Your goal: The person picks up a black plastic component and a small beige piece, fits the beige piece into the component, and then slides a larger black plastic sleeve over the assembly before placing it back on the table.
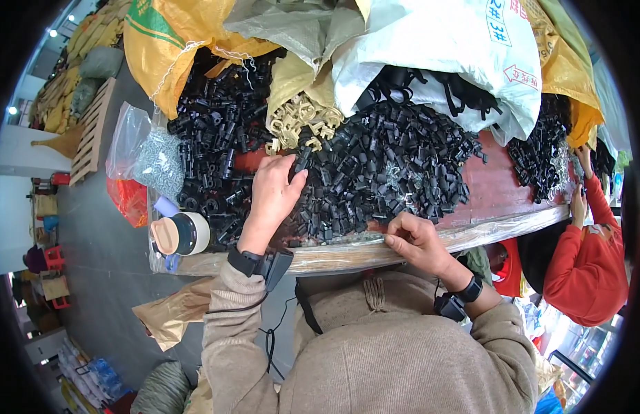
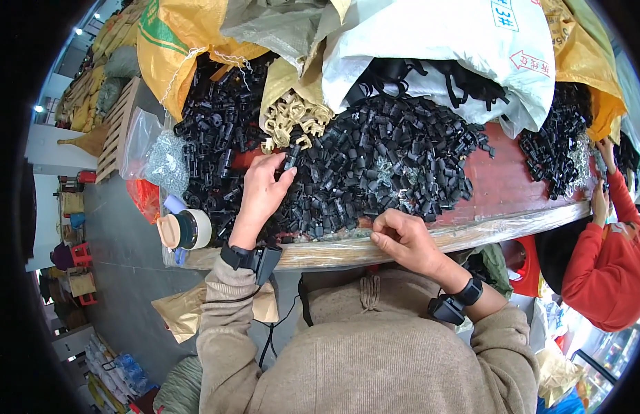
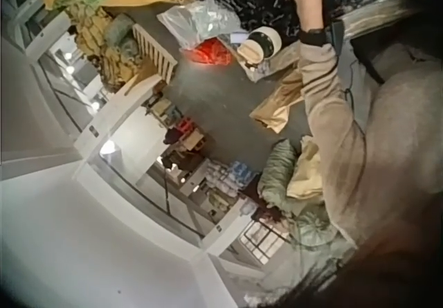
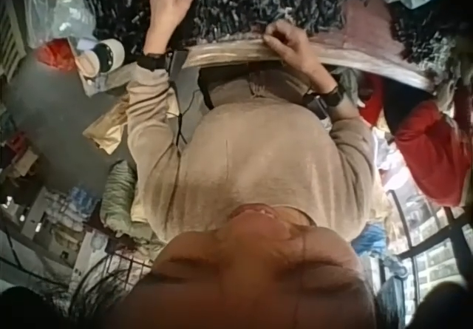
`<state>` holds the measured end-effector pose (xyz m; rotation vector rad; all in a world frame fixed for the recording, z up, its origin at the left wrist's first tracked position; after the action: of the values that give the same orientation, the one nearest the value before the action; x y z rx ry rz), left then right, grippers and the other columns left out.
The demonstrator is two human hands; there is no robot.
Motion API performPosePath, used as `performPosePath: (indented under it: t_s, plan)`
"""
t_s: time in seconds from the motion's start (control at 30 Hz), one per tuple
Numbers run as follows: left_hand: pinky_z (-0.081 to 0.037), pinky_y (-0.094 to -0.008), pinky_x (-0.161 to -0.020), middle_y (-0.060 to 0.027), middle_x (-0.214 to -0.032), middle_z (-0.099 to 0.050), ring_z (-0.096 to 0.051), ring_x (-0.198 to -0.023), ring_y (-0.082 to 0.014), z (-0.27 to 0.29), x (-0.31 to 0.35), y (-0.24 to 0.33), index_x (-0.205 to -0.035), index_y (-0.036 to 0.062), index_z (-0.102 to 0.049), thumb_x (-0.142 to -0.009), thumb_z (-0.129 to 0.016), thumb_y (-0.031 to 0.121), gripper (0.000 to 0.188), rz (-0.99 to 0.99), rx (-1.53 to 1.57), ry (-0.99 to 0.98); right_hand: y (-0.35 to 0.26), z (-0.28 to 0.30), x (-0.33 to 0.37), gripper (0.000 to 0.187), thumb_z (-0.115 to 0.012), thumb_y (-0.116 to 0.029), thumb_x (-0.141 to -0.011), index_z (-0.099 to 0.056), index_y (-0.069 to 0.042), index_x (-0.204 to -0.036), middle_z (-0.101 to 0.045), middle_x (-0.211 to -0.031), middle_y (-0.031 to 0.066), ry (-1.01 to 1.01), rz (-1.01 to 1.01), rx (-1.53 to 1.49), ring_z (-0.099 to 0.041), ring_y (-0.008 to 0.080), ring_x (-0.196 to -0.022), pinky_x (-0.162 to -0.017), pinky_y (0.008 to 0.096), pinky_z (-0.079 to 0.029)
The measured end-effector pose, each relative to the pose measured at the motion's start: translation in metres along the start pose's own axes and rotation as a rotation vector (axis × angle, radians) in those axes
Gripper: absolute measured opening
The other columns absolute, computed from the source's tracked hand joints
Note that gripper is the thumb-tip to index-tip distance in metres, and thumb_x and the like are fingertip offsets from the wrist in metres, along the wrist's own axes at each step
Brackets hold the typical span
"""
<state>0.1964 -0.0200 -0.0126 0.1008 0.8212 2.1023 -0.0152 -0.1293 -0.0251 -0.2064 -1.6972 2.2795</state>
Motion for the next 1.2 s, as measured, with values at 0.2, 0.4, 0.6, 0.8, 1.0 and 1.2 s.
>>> performPosePath:
  t_s: [0.2,0.4,0.6,0.8,1.0,1.2]
  plan:
    - [-0.043,-0.0317,-0.07,-0.0193,-0.085,-0.058,-0.054,-0.073,-0.0293,-0.002,-0.001,0.003,-0.096,-0.0046,-0.057,-0.069,-0.061,0.018,0.035,-0.068,-0.163,-0.025,0.004,0.003,-0.001,0.011,-0.058,-0.008,-0.077,-0.05,-0.002,-0.076,-0.046,-0.063,0.002,0.014,0.018,0.04,-0.042,0.009,-0.055,-0.048,0.0225,-0.035]
    - [-0.044,-0.0306,-0.071,-0.0154,-0.085,-0.06,-0.057,-0.081,-0.0225,0.004,0.014,-0.017,-0.095,-0.0053,-0.056,-0.077,-0.057,0.013,0.026,0.27,0.441,-0.012,0.003,0.003,0.005,0.011,-0.057,-0.008,-0.078,-0.049,-0.001,-0.076,-0.046,-0.063,0.0009,0.02,-0.015,0.01,-0.042,0.0071,-0.055,-0.048,0.022,-0.035]
    - [-0.044,-0.0302,-0.079,-0.0128,-0.091,-0.06,-0.056,-0.09,-0.018,-0.017,0.037,0.051,-0.098,-0.0059,-0.054,-0.083,-0.05,0.01,0.022,0.33,1.503,-0.103,0.012,0.005,-0.005,0.011,-0.055,-0.012,-0.082,-0.049,-0.003,-0.081,-0.046,-0.069,-0.0034,0.073,-0.081,-0.273,-0.042,0.0027,-0.06,-0.052,0.0175,-0.037]
    - [-0.041,-0.0325,-0.087,-0.0141,-0.097,-0.058,-0.055,-0.092,-0.0207,-0.058,0.055,0.09,-0.104,-0.0063,-0.049,-0.084,-0.049,0.01,0.026,0.42,1.714,-0.171,0.002,0.005,-0.021,0.013,-0.05,-0.014,-0.085,-0.049,-0.001,-0.086,-0.051,-0.076,-0.0002,0.136,-0.051,-0.621,-0.047,0.0043,-0.066,-0.064,0.0207,-0.046]
    - [-0.042,-0.0311,-0.086,-0.0134,-0.098,-0.057,-0.055,-0.093,-0.0206,-0.081,0.061,0.102,-0.105,-0.0055,-0.049,-0.084,-0.05,0.01,0.027,0.463,1.743,-0.252,0.015,0.026,-0.018,0.016,-0.052,-0.015,-0.085,-0.054,0.0,-0.082,-0.052,-0.075,-0.0003,0.259,-0.004,-0.51,-0.047,0.0039,-0.066,-0.056,0.0184,-0.041]
    - [-0.047,-0.028,-0.077,-0.0114,-0.097,-0.058,-0.058,-0.087,-0.0204,-0.087,0.071,0.098,-0.107,-0.0023,-0.05,-0.083,-0.052,0.01,0.027,0.586,1.658,-0.358,-0.01,0.048,-0.008,0.018,-0.054,-0.016,-0.083,-0.057,0.0,-0.075,-0.051,-0.07,-0.0001,0.137,0.0,-0.379,-0.048,0.0075,-0.065,-0.056,0.0226,-0.038]
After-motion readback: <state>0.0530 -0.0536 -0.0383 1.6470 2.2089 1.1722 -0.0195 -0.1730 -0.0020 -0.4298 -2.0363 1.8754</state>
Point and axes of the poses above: each hand's wrist, its own x-axis away from the middle knuckle, its own z-axis out of the back of the hand, y = z × x, the point moved 7 cm from there along -x, towards the middle knuckle
